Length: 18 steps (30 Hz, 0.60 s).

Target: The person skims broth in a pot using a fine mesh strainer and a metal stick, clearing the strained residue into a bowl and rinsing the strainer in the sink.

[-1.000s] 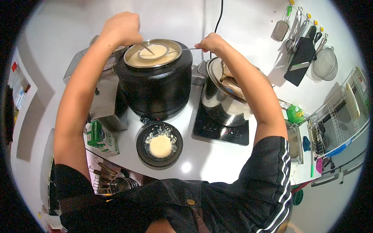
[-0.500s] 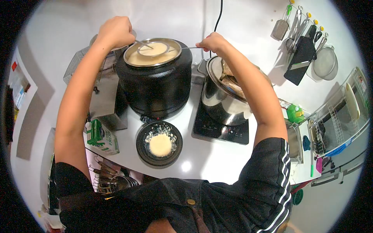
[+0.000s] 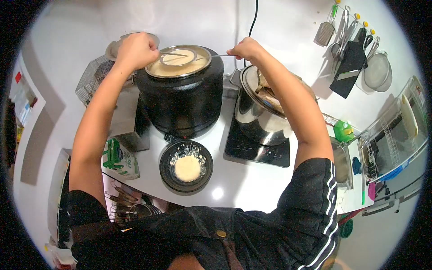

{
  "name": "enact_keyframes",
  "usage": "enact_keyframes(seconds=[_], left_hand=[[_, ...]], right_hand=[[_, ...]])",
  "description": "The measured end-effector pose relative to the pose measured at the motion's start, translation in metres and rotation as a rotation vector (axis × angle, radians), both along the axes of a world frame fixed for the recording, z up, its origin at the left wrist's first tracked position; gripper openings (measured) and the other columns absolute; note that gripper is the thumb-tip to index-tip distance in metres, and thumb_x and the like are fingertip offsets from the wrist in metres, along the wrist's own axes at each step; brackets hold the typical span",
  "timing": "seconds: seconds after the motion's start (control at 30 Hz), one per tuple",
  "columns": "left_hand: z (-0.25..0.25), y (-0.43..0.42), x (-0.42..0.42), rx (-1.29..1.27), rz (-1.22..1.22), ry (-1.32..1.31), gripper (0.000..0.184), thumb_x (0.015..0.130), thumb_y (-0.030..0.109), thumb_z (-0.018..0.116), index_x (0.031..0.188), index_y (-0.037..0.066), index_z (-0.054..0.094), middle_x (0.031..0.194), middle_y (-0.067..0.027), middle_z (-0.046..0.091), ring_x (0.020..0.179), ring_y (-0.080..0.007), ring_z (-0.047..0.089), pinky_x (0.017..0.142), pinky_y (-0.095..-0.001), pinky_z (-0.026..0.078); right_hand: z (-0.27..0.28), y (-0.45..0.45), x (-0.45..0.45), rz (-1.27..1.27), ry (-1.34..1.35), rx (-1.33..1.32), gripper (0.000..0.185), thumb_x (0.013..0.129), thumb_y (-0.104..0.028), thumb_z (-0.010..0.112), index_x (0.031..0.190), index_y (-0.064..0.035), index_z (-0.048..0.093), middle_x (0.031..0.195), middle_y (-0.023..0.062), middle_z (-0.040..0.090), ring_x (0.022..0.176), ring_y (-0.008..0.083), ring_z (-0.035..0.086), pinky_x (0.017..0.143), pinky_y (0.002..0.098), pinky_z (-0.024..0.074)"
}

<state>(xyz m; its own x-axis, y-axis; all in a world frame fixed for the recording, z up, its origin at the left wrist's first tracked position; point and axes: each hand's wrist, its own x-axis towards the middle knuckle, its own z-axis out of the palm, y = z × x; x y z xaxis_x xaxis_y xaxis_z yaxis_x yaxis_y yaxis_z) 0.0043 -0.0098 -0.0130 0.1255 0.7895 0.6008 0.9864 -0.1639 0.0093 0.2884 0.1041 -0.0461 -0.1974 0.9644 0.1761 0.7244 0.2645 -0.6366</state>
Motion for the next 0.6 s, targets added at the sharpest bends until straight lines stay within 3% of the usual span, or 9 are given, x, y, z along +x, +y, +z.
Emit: enact_keyframes(seconds=[0.03,0.1,0.2,0.23,0.3,0.6], left_hand=[[-0.003,-0.002,0.000,0.038,0.013,-0.003,0.016,0.057,0.016,0.056,0.062,0.004,0.065,0.064,-0.0184,0.060,0.064,-0.0336,0.059,0.062,-0.0390,0.049],[-0.011,-0.005,-0.003,0.075,0.023,-0.004,0.016,0.057,0.014,0.056,0.063,0.004,0.066,0.064,-0.0181,0.060,0.065,-0.0329,0.060,0.063,-0.0381,0.049],[-0.020,-0.009,-0.007,0.138,0.012,-0.015,0.015,0.059,0.014,0.055,0.063,0.004,0.065,0.062,-0.0188,0.059,0.061,-0.0334,0.059,0.062,-0.0392,0.049],[-0.023,-0.012,-0.006,0.145,-0.018,-0.048,0.015,0.060,0.014,0.055,0.063,0.004,0.065,0.062,-0.0183,0.059,0.061,-0.0332,0.059,0.062,-0.0395,0.049],[-0.030,-0.011,-0.010,0.146,-0.046,-0.082,0.015,0.061,0.015,0.055,0.062,0.004,0.065,0.062,-0.0179,0.059,0.060,-0.0330,0.058,0.061,-0.0398,0.049],[-0.042,-0.015,-0.013,0.110,0.011,-0.184,0.015,0.063,0.017,0.057,0.066,0.006,0.067,0.062,-0.0163,0.060,0.062,-0.0321,0.060,0.060,-0.0397,0.049]], right_hand=[[0.000,0.000,0.000,-0.001,0.003,-0.001,0.030,0.065,-0.028,0.072,0.058,-0.0013,0.060,0.057,0.0086,0.056,0.048,0.0141,0.045,0.043,0.0294,0.0324],[0.002,-0.001,0.002,-0.023,0.037,-0.012,0.034,0.068,-0.027,0.072,0.055,-0.0045,0.050,0.054,0.0054,0.051,0.041,0.0078,0.031,0.039,0.0247,0.0220],[0.005,0.001,0.005,-0.009,0.044,-0.011,0.034,0.068,-0.027,0.071,0.055,-0.0040,0.050,0.053,0.0050,0.050,0.041,0.0078,0.030,0.038,0.0249,0.0216],[0.006,0.003,0.006,-0.009,0.046,-0.011,0.034,0.068,-0.027,0.071,0.055,-0.0040,0.050,0.053,0.0050,0.050,0.041,0.0078,0.030,0.038,0.0249,0.0216],[0.006,0.005,0.007,-0.019,0.010,-0.001,0.031,0.065,-0.028,0.072,0.057,-0.0003,0.059,0.055,0.0079,0.055,0.045,0.0139,0.042,0.041,0.0288,0.0310],[0.008,0.005,0.005,0.005,-0.008,-0.066,0.029,0.066,-0.025,0.073,0.061,0.0002,0.059,0.057,0.0082,0.056,0.045,0.0135,0.042,0.040,0.0281,0.0308]])
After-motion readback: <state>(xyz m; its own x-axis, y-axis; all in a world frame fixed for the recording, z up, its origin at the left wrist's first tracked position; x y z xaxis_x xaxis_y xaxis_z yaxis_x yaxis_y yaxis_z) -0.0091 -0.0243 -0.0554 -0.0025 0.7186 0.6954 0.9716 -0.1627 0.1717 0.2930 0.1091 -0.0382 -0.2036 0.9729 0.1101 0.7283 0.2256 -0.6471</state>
